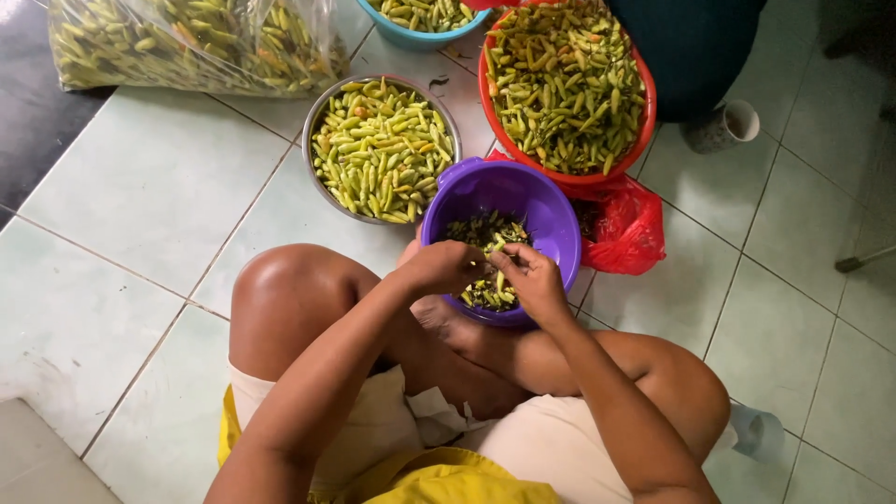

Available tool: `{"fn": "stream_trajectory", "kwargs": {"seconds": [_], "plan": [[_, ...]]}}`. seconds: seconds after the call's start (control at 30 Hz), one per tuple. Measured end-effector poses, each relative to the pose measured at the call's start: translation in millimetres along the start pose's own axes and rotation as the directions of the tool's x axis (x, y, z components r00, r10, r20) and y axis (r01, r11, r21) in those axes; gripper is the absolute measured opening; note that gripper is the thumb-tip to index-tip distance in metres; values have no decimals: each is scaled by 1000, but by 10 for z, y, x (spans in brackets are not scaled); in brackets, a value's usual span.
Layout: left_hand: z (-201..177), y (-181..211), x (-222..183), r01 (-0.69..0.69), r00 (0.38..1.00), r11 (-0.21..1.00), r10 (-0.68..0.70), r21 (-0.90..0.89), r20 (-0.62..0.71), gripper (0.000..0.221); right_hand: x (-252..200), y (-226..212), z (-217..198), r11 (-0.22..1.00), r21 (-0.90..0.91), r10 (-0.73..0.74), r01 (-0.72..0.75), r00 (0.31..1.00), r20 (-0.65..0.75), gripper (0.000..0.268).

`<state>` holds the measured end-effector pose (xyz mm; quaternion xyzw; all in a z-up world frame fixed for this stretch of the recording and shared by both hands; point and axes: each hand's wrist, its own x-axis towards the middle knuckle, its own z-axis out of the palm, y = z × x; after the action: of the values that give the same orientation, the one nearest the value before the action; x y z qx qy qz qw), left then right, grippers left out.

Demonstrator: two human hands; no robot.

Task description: A person sitting on the floor is removing the stems from green chilies and sorting them into different bowls.

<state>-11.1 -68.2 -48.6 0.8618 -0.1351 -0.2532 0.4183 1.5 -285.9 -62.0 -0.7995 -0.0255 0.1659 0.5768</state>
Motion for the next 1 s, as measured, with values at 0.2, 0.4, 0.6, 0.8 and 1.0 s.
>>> {"fn": "stream_trajectory", "kwargs": {"seconds": [0.2,0.4,0.6,0.8,1.0], "plan": [[-39,-81,11,-24,999,996,22,-87,-28,26,-145,-531,-85,923,-290,-205,254,961,188,23],[-45,-54,-46,-43,999,996,43,-76,3,32,-182,-634,-22,878,-376,-261,296,955,142,16],[-10,-149,81,17,999,1000,-18,-25,-40,27,-160,-519,-31,842,-441,-289,311,950,119,12],[-33,-134,88,55,998,998,-56,-16,-17,37,-165,-491,-44,815,-416,-353,403,915,195,10],[-214,44,-104,48,998,992,-43,-118,41,41,-181,-665,-79,709,-417,-480,568,823,304,13]]}}
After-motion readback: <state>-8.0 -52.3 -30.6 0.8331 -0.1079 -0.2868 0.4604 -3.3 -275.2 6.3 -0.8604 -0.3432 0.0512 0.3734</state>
